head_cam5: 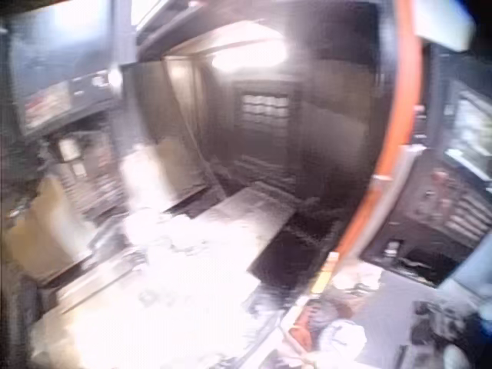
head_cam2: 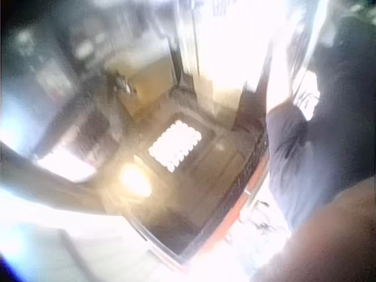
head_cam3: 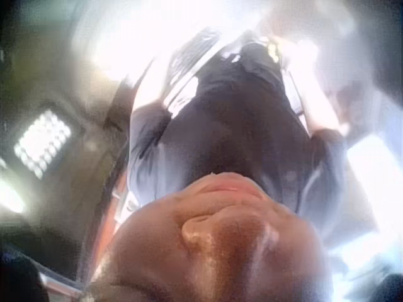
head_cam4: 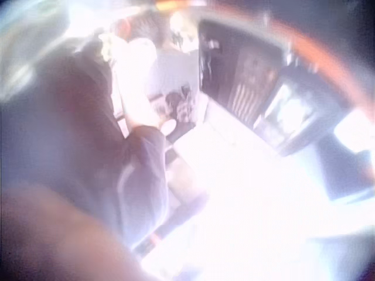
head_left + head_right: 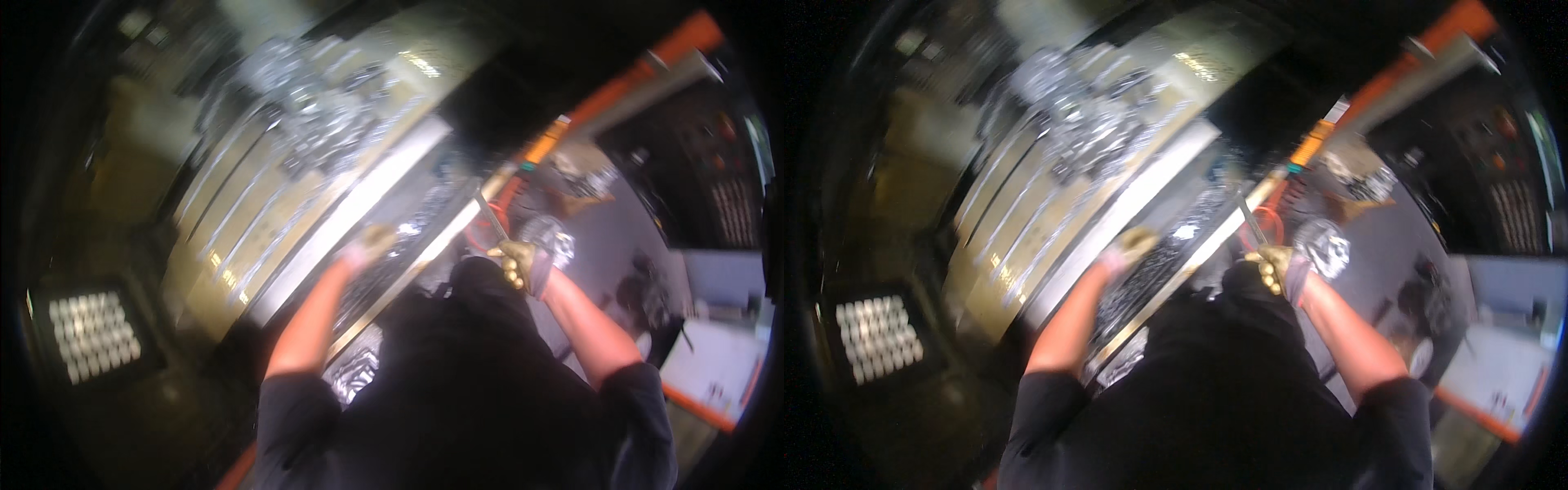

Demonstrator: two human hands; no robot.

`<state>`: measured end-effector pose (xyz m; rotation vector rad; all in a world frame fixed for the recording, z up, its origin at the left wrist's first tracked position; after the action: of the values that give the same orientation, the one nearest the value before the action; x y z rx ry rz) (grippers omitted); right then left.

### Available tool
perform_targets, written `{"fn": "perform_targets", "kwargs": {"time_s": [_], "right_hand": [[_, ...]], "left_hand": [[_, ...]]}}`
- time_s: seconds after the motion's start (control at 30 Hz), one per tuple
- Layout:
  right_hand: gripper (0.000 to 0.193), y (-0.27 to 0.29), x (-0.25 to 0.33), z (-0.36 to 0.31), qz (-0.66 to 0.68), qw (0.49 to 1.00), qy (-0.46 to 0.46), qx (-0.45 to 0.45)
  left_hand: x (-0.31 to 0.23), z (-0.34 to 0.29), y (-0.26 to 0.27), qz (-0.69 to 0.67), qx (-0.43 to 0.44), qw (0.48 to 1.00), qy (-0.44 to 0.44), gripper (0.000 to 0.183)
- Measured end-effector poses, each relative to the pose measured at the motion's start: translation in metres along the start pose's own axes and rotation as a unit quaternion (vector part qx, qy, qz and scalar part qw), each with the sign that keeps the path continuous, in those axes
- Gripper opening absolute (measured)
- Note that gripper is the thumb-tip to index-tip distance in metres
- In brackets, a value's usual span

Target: The person uses a wrench to loosen and remove bolts from a metal housing on a machining table, removes a gasket, and places the parts into a tray. They then use an air nozzle to clean the table and components.

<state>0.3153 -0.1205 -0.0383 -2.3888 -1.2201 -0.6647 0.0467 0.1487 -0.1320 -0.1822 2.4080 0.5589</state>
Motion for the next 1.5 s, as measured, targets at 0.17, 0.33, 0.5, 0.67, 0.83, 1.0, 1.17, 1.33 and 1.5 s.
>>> {"fn": "perform_targets", "kwargs": {"time_s": [0.17,0.33,0.5,0.67,0.83,1.0,1.17,1.33,1.5], "right_hand": [[0.045,0.118,-0.026,-0.015,0.026,0.929,0.211,-0.304],[0.046,0.204,0.023,0.068,-0.062,0.802,0.393,-0.446],[0.035,0.277,0.125,0.193,0.26,0.84,0.319,-0.353],[0.042,0.276,0.172,0.211,0.34,0.88,0.204,-0.261],[0.051,0.26,0.139,0.111,0.243,0.911,0.246,-0.224],[0.041,0.306,0.129,-0.034,0.138,0.766,0.543,-0.315],[0.046,0.355,0.171,-0.123,0.087,0.715,0.578,-0.383],[0.05,0.364,0.179,-0.116,0.117,0.724,0.582,-0.35],[0.041,0.287,0.179,-0.11,0.09,0.727,0.629,-0.262]], "left_hand": [[0.216,-0.038,-0.018,-0.171,-0.188,0.944,0.209,0.053],[0.31,-0.149,-0.079,-0.374,-0.217,0.819,0.377,0.043],[0.326,-0.195,-0.178,-0.379,-0.24,0.78,0.436,0.053],[0.249,-0.214,-0.263,-0.345,-0.208,0.828,0.391,0.046],[0.173,-0.207,-0.299,-0.071,-0.213,0.887,0.404,0.041],[0.213,-0.193,-0.314,-0.02,-0.168,0.885,0.434,0.04],[0.249,-0.177,-0.279,-0.285,-0.181,0.843,0.418,0.039],[0.28,-0.185,-0.234,-0.412,-0.244,0.81,0.339,0.052],[0.285,-0.284,-0.207,-0.437,-0.569,0.585,0.379,0.079]]}}
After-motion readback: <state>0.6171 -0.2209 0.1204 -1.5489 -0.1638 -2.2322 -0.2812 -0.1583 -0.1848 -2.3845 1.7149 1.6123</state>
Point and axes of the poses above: each hand's wrist, its own z-axis towards the middle knuckle, its own y-axis out of the back of the hand, x = y × z, the point moved 2 cm from there along z, towards the middle knuckle, and after that the axes turned 11 degrees about y, right-handed, at the moved point
